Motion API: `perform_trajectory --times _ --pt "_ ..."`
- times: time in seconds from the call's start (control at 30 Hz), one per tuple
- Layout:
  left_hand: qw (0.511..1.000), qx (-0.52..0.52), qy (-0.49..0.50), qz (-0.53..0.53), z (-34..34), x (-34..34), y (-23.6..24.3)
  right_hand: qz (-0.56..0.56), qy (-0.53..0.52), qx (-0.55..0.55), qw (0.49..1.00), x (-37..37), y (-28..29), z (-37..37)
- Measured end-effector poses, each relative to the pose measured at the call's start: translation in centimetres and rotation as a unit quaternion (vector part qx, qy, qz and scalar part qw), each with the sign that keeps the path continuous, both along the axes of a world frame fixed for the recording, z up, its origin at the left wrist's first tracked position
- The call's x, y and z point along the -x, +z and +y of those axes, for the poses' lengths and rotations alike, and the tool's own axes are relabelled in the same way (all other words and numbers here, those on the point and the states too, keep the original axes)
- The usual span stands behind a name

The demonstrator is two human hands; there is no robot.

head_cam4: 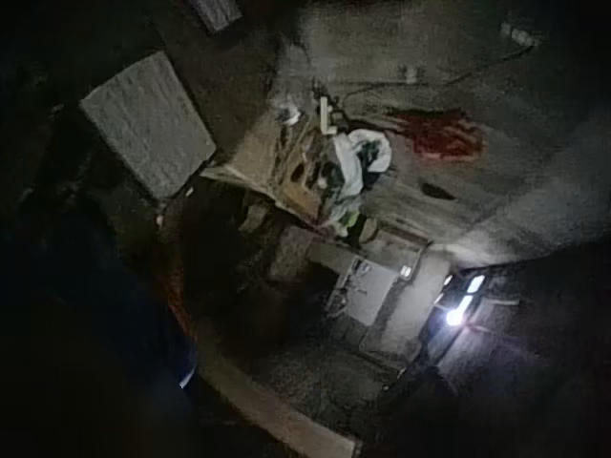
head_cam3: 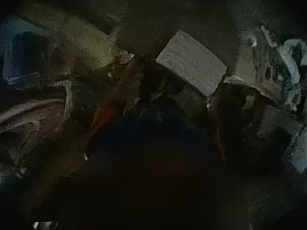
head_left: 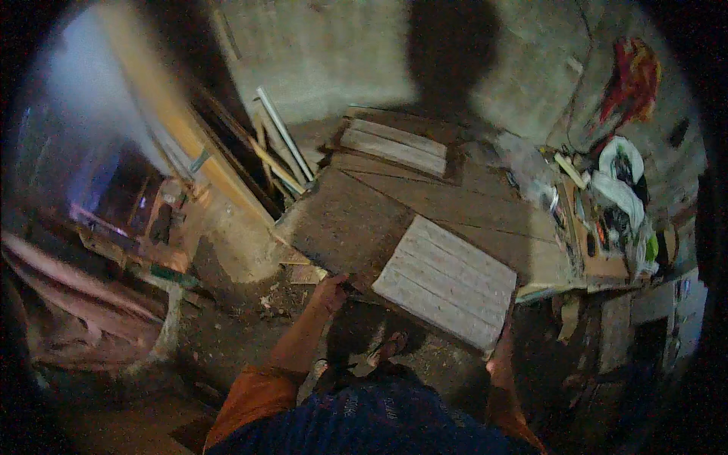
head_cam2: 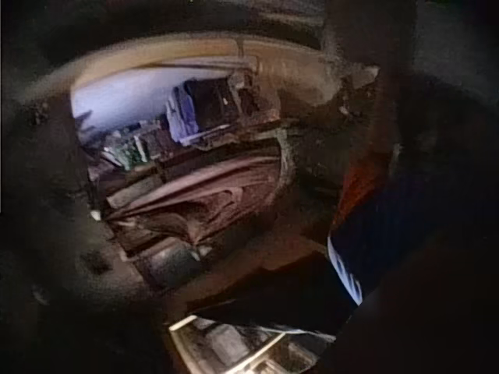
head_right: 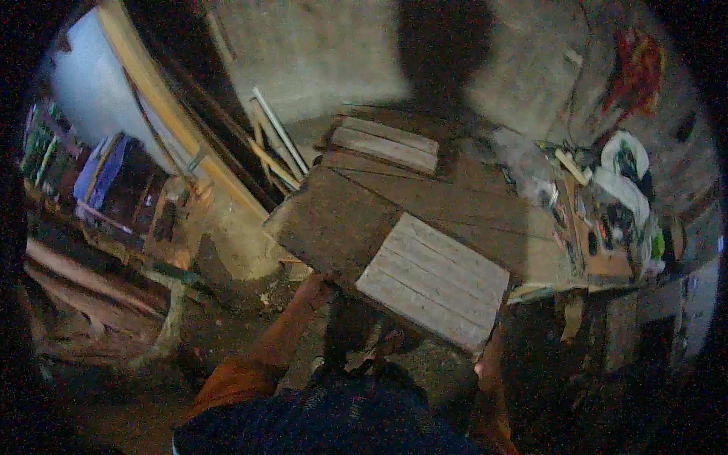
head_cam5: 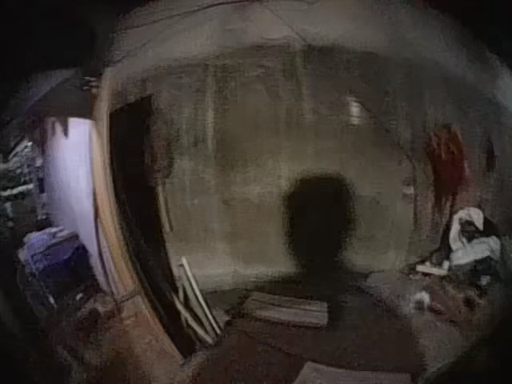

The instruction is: The person uses a cylindrical tool to score and cut a rectangular sheet of material into four strips on a wooden board. They then lift the board with the cut strips and move to another table to place them down before returning to repeat the cutting process.

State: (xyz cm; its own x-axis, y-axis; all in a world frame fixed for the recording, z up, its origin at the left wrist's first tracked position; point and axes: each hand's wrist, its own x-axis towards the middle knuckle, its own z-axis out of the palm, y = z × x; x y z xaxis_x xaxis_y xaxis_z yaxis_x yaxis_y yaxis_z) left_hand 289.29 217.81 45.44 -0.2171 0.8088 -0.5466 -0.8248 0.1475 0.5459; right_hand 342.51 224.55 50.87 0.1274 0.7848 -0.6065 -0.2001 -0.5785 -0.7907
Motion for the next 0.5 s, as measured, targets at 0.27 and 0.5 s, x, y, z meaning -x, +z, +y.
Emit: perform_trajectory --times 0.27,0.5 --pt "0.997 -0.064 0.031 0.007 -14.9 0.3 0.7 -0.203 0.199 -0.397 0.873 0.2 0.2 -8.1" --pt "0.887 -0.072 -0.004 0.457 -28.0 2.6 4.3 -0.054 0.066 0.052 0.995 6.7 1.7 -9.4"
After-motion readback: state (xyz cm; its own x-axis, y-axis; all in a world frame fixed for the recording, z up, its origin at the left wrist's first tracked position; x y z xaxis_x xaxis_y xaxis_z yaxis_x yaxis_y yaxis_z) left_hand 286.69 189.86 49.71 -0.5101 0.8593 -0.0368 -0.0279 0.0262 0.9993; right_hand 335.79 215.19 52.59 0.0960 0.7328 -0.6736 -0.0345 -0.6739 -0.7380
